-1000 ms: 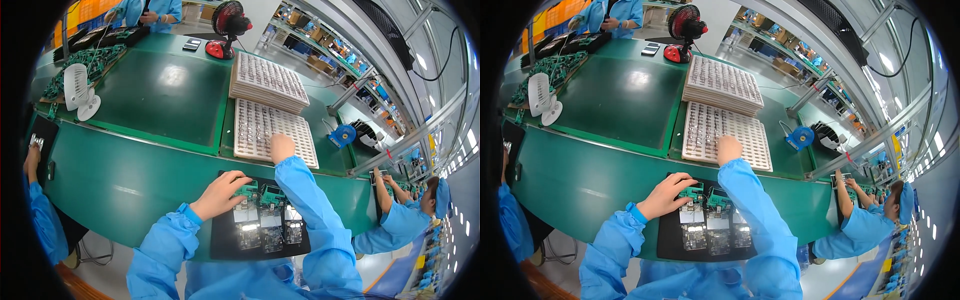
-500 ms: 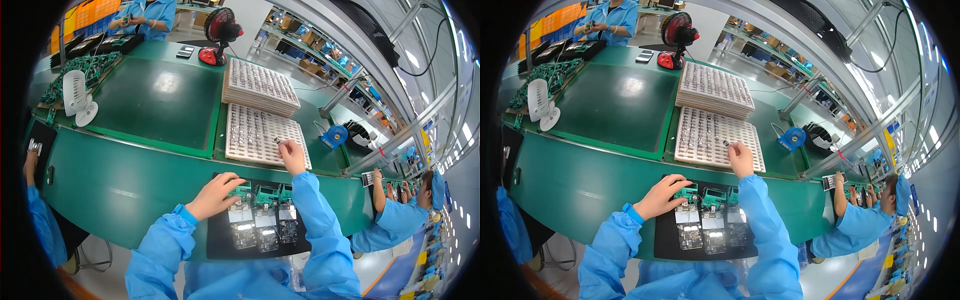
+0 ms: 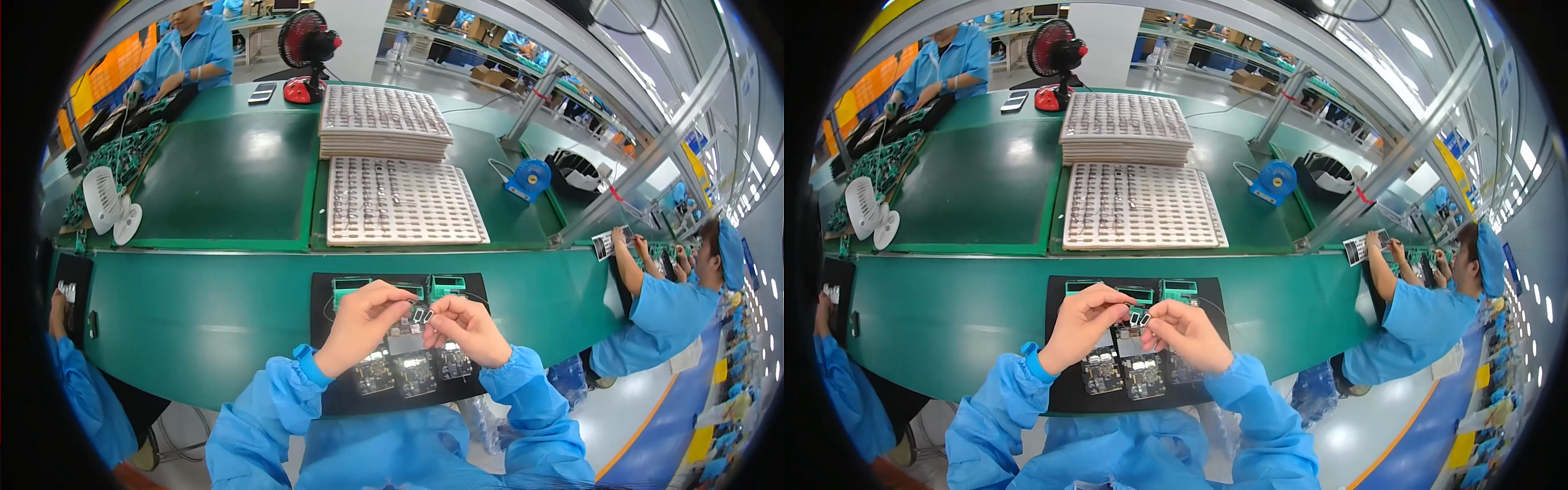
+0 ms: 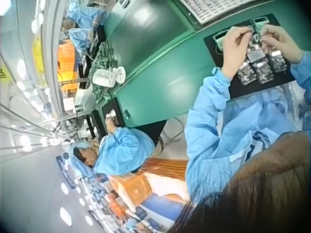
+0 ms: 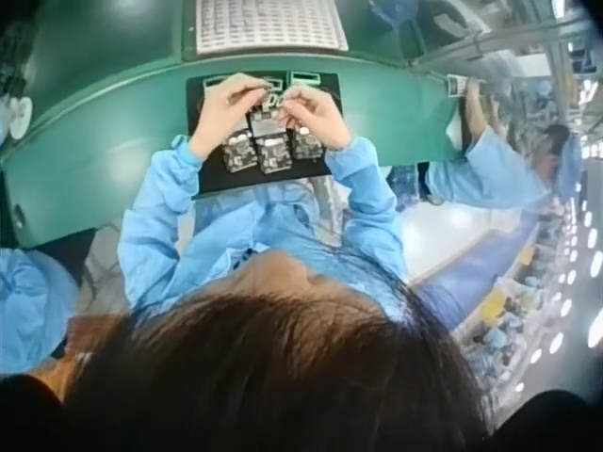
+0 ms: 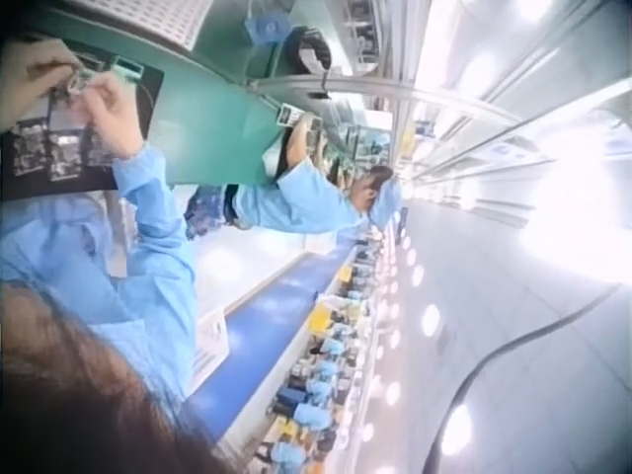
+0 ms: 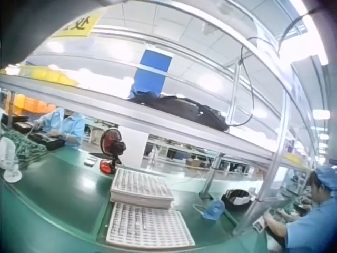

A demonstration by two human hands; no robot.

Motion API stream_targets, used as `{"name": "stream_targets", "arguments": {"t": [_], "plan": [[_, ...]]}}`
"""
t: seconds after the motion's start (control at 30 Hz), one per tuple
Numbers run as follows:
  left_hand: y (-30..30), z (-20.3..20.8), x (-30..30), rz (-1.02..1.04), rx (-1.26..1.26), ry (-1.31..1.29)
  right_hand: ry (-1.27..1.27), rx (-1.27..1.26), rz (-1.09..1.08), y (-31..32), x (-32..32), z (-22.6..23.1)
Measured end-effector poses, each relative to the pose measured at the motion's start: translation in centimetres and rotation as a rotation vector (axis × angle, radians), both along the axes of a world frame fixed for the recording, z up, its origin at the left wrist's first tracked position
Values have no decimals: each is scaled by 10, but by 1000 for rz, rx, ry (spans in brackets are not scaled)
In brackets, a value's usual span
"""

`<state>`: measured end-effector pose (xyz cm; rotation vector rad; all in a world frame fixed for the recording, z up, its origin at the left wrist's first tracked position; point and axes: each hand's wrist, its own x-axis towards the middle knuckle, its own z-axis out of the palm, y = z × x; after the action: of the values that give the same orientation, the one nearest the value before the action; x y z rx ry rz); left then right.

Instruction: The person assembles electronic components onto circuit boards by hand, taking components from a component tray and placing them into an assembly jig.

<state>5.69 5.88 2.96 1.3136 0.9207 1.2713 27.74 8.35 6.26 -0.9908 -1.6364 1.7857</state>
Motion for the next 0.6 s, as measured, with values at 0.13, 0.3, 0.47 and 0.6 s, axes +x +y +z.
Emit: {"name": "stream_targets", "arguments": {"t": [0.13, 0.3, 0.47, 0.6], "plan": [[7, -5, 14, 6, 46, 133, -38, 52, -200, -18, 12, -28], [26, -12, 41, 94, 154, 344, -197, 322, -304, -24, 17, -50], [48, -23, 63, 226, 392, 619, -266, 406, -371, -5, 23, -52], [53, -29, 67, 247, 478, 741, -254, 371, -376, 3, 24, -61]]}}
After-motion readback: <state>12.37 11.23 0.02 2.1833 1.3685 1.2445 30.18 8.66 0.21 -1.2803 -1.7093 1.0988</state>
